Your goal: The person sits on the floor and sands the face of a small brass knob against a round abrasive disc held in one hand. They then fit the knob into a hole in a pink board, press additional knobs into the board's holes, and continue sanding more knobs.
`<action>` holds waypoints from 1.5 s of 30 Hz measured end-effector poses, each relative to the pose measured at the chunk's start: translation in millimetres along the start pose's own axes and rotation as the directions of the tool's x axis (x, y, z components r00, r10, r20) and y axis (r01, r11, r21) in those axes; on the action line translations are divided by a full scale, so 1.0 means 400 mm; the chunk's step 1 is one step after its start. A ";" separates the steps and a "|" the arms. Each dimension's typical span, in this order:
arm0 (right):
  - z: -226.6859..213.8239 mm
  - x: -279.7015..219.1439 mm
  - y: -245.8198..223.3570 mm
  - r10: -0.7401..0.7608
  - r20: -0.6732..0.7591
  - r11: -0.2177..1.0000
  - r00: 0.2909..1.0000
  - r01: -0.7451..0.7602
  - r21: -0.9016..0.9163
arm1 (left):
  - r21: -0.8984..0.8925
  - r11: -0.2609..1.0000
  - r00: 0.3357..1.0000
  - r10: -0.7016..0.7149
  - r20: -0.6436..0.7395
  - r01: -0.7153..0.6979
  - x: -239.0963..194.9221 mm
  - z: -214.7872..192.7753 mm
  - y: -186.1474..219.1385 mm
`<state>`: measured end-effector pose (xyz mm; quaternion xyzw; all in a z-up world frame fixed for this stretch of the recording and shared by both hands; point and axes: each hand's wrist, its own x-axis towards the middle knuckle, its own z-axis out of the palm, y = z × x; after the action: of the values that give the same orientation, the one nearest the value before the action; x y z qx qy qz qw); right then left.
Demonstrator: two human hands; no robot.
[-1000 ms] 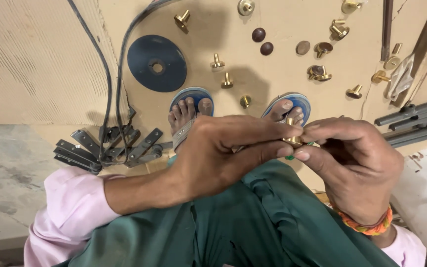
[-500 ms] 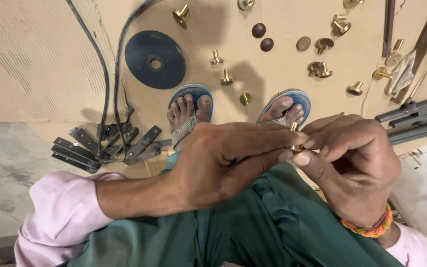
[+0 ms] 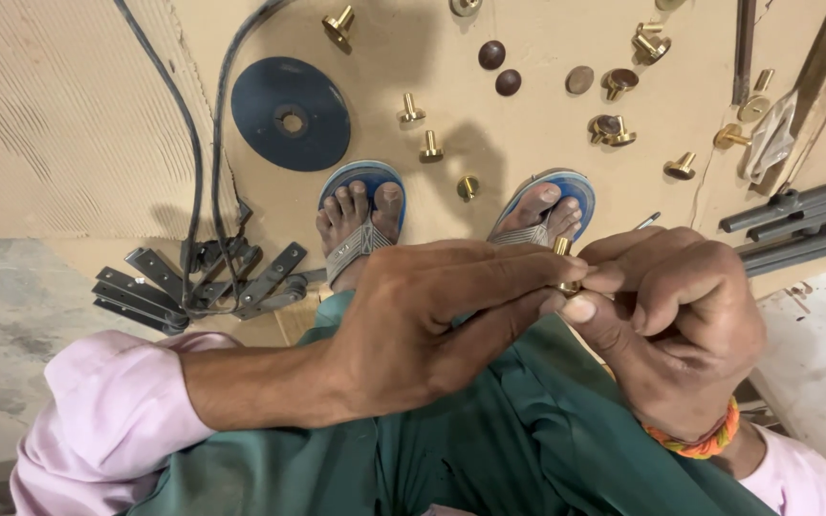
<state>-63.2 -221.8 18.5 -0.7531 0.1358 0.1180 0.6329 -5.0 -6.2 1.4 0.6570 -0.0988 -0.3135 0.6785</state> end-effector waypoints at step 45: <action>-0.031 0.005 0.028 0.223 0.172 0.772 0.959 -0.282 0.570 | -0.768 0.264 0.783 -0.433 0.446 0.583 0.042 -0.049 -0.051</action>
<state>-65.3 -236.0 9.5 -0.4881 0.2356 0.1894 0.8188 12.7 1.9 -25.0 0.1798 0.2444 -0.5647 0.7675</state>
